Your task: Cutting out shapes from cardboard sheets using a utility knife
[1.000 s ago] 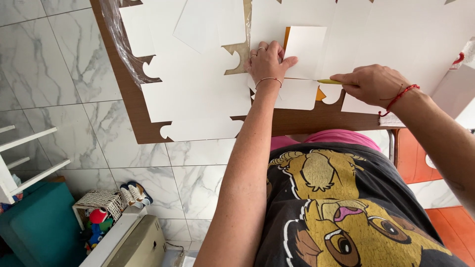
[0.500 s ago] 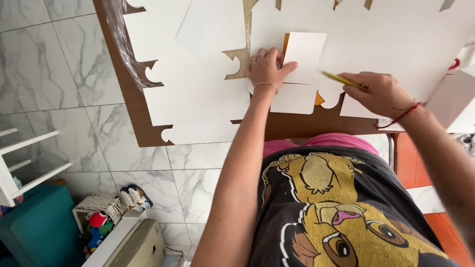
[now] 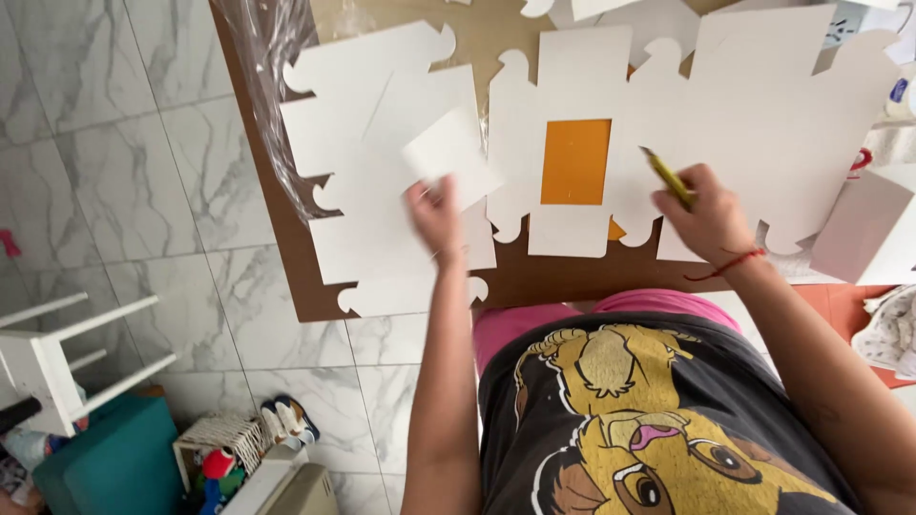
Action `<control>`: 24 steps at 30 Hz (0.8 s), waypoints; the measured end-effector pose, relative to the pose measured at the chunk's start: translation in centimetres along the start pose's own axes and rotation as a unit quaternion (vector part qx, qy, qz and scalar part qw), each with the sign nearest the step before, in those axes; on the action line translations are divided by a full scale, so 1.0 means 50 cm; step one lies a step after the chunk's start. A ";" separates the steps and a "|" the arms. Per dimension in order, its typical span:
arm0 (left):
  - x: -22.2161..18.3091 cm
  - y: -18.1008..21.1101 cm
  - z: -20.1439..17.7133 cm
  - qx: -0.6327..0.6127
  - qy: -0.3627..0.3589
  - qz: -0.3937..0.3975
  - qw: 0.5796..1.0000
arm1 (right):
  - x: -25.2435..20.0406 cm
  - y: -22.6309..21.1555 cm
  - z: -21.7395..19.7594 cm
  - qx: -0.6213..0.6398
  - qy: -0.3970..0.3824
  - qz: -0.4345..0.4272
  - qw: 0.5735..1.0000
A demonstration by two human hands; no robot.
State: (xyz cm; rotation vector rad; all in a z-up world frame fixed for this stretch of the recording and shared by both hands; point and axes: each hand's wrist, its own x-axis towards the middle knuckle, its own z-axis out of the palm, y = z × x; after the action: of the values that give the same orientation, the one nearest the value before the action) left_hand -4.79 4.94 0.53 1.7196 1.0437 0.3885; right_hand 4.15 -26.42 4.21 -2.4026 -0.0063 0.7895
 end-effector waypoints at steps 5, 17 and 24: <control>0.018 -0.014 -0.097 -0.023 0.142 -0.115 0.983 | 0.004 0.083 -0.062 -0.134 0.295 -0.194 0.926; -0.029 -0.068 -0.078 -0.156 0.099 -0.187 0.965 | -0.018 -0.006 -0.140 -0.125 0.262 0.008 0.957; -0.036 -0.052 -0.105 -0.133 0.093 -0.186 0.969 | 0.035 0.156 -0.122 -0.152 0.291 -0.074 0.942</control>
State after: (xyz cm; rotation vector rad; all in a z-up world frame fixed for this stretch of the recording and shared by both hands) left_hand -10.59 6.87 0.76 1.2336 1.3562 0.4313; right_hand 7.51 -35.77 2.90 -2.8006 -0.0760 -0.0166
